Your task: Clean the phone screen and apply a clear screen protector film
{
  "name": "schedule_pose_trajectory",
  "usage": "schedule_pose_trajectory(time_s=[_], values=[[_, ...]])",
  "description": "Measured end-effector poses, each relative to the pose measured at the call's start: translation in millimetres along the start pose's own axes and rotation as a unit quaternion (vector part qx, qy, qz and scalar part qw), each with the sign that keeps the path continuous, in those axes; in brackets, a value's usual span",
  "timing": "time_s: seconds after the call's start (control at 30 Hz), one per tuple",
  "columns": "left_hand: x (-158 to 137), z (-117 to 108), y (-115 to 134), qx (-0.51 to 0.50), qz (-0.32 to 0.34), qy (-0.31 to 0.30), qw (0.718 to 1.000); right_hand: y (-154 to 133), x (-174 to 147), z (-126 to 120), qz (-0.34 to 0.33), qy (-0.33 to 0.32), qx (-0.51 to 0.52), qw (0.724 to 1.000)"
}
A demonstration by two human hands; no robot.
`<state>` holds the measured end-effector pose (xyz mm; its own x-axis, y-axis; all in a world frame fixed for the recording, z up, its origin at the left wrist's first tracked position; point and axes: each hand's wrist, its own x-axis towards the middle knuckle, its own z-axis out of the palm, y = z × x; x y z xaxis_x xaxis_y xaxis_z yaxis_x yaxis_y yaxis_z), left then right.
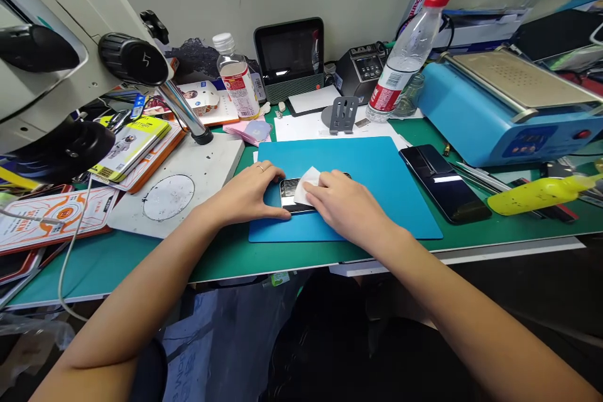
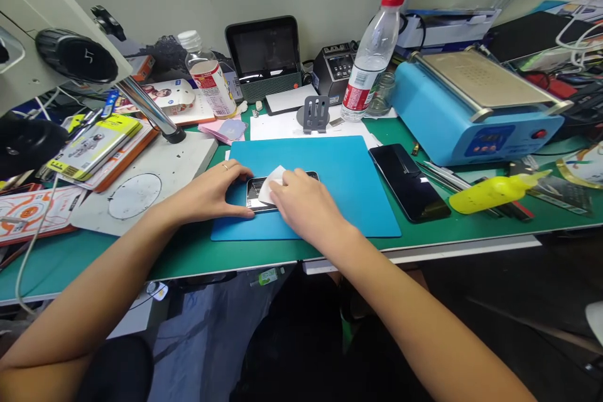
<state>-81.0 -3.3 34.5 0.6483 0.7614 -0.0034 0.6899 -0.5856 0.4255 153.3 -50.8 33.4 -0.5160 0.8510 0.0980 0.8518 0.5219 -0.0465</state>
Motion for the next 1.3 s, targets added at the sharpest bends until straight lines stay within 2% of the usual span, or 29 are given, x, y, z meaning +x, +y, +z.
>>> schedule_pose_trajectory(time_s=[0.13,0.3,0.5,0.67,0.77,0.9,1.07,1.17,1.3], values=[[0.2,0.3,-0.4,-0.003,-0.003,0.003,1.000,-7.2,11.8,-0.2,-0.001,-0.013,-0.002,1.000],[0.0,1.9,-0.6,-0.003,-0.001,0.009,1.000,-30.4,31.9,4.5,-0.042,-0.013,0.012,0.999],[-1.3,2.7,-1.4,0.028,0.021,0.007,0.999,-32.4,14.1,12.4,-0.089,0.012,0.023,0.996],[-1.2,0.5,-0.6,0.029,0.017,0.000,0.999,-19.5,-10.2,14.3,-0.040,0.056,-0.014,0.998],[-1.1,-0.6,-1.0,0.025,0.015,0.000,1.000,-13.1,-13.4,13.5,-0.005,0.052,-0.025,0.998],[-1.1,-0.3,-2.3,0.014,0.020,0.002,1.000,-18.5,6.3,11.3,0.012,0.029,-0.005,0.999],[-1.3,0.2,-2.6,-0.016,0.024,0.008,1.000,-27.1,27.3,5.3,-0.012,0.013,0.015,1.000],[-2.1,-0.1,-2.1,-0.017,0.020,0.006,1.000,-23.3,15.1,2.4,-0.017,0.018,0.025,0.999],[-2.6,-0.8,-1.6,-0.001,0.016,-0.003,1.000,-14.3,-17.7,1.3,-0.007,0.028,0.003,1.000]])
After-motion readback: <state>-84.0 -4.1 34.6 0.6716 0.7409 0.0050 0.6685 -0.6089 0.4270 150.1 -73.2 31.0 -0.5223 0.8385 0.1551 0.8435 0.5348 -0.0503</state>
